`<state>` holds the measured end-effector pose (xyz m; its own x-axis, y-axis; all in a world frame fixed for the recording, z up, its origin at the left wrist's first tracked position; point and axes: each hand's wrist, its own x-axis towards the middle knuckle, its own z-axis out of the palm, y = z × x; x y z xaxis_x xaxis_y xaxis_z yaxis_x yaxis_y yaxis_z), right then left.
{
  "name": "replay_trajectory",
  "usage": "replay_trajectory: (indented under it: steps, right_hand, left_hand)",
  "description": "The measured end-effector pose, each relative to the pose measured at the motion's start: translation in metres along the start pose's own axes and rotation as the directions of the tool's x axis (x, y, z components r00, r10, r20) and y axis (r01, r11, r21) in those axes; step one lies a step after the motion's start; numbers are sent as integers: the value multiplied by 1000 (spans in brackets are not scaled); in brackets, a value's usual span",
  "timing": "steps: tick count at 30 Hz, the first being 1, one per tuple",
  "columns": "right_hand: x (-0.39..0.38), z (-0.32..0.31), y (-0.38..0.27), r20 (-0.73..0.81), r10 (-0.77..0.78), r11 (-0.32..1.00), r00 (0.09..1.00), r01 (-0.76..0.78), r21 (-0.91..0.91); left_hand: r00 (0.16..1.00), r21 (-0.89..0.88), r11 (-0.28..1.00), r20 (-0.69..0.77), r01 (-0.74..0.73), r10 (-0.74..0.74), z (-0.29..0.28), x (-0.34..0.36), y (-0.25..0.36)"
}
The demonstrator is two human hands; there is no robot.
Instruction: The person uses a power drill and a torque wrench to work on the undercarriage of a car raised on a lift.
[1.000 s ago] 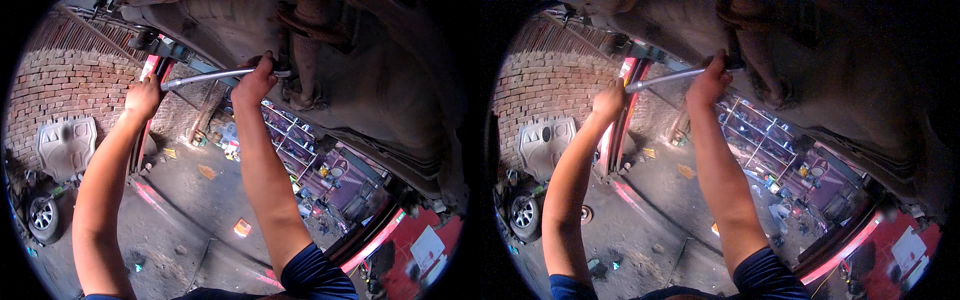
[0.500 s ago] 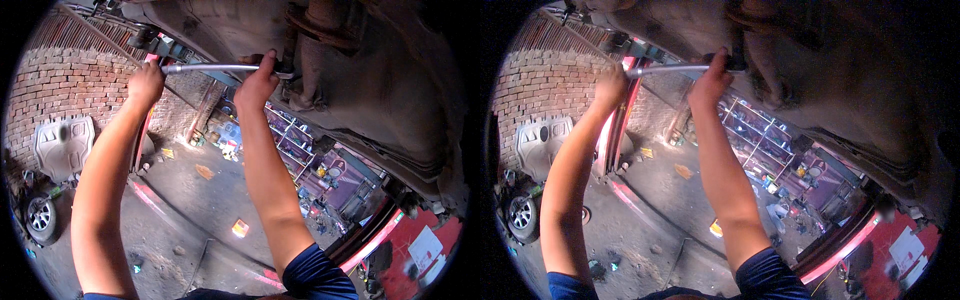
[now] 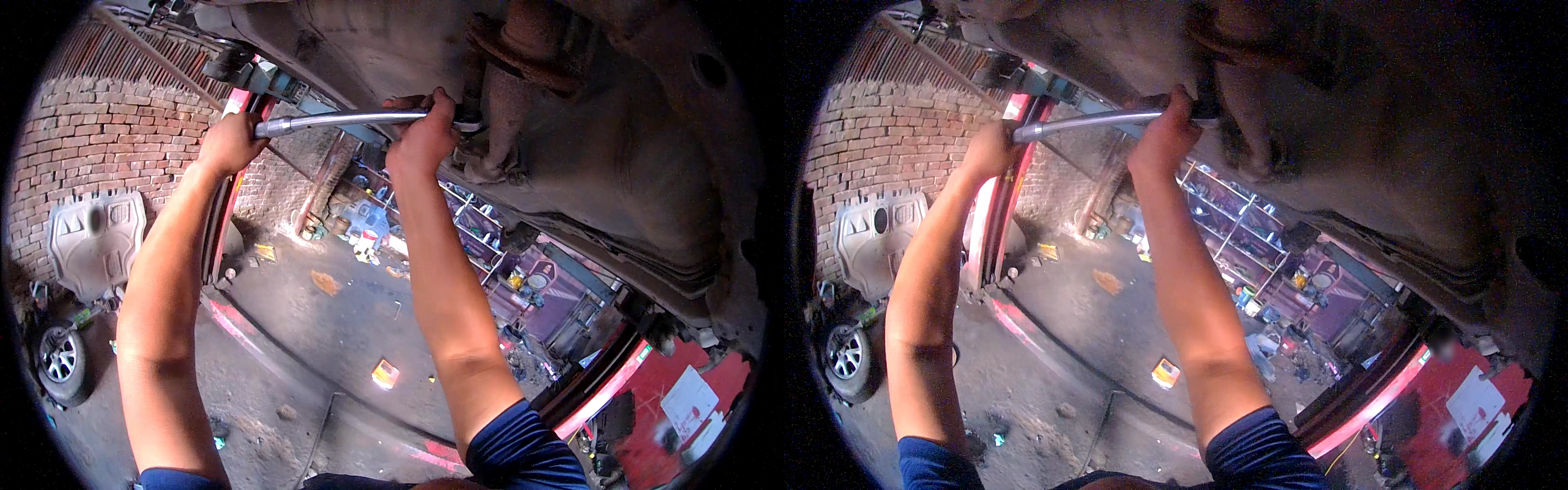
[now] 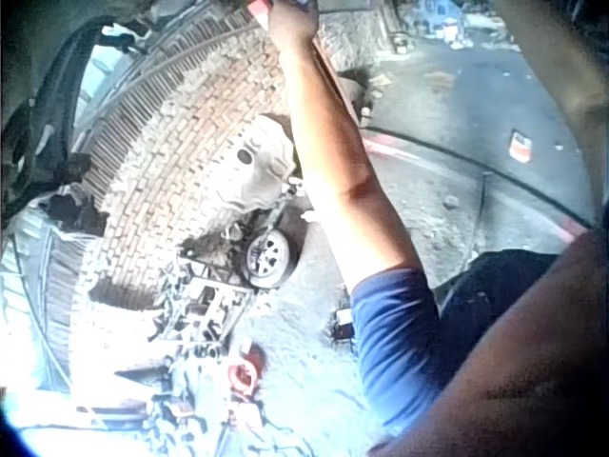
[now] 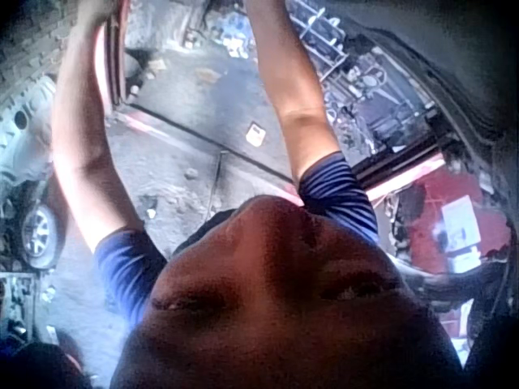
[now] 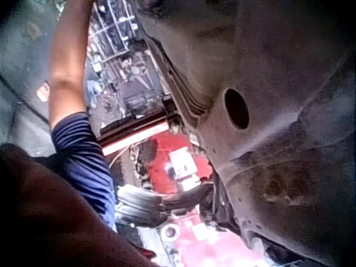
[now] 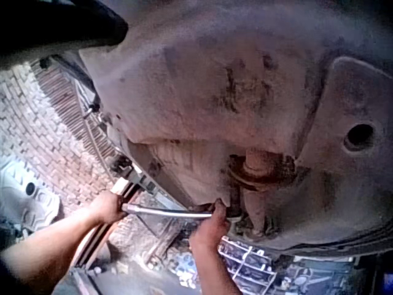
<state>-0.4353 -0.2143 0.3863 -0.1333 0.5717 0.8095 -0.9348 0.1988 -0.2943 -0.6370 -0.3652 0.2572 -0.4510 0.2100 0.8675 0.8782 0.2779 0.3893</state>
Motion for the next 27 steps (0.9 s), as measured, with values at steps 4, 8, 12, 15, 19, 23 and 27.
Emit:
replay_trajectory:
  steps: [4, 8, 12, 15, 19, 23, 27]
  right_hand:
    - [-8, 11, 2, -74, 32, 999, 997, -33, -8]
    - [-9, 11, -2, -91, 20, 1000, 996, -21, -9]
    - [-8, 7, -1, -26, 34, 999, 999, -34, 6]
    - [-17, 5, -13, -49, 118, 993, 992, -119, -12]
    - [-23, 7, -21, -65, 196, 979, 978, -199, -38]
    - [-26, 4, -29, -72, 258, 963, 963, -262, -55]
    - [-27, 0, -36, 28, 283, 956, 959, -280, -88]
  left_hand:
    - [999, 117, 992, 1, 38, -38, -3, -7, -2]
    - [999, 108, 993, 4, 54, -55, -7, -20, 10]
    - [994, 76, 991, 0, 112, -113, -14, -48, 20]
    - [993, 101, 988, 17, 116, -119, -16, -72, 32]
    - [989, 71, 987, 1, 147, -147, -19, -99, 41]
    - [990, 30, 989, -26, 143, -142, -25, -126, 58]
    - [987, -57, 985, -8, 162, -163, -35, -149, 80]
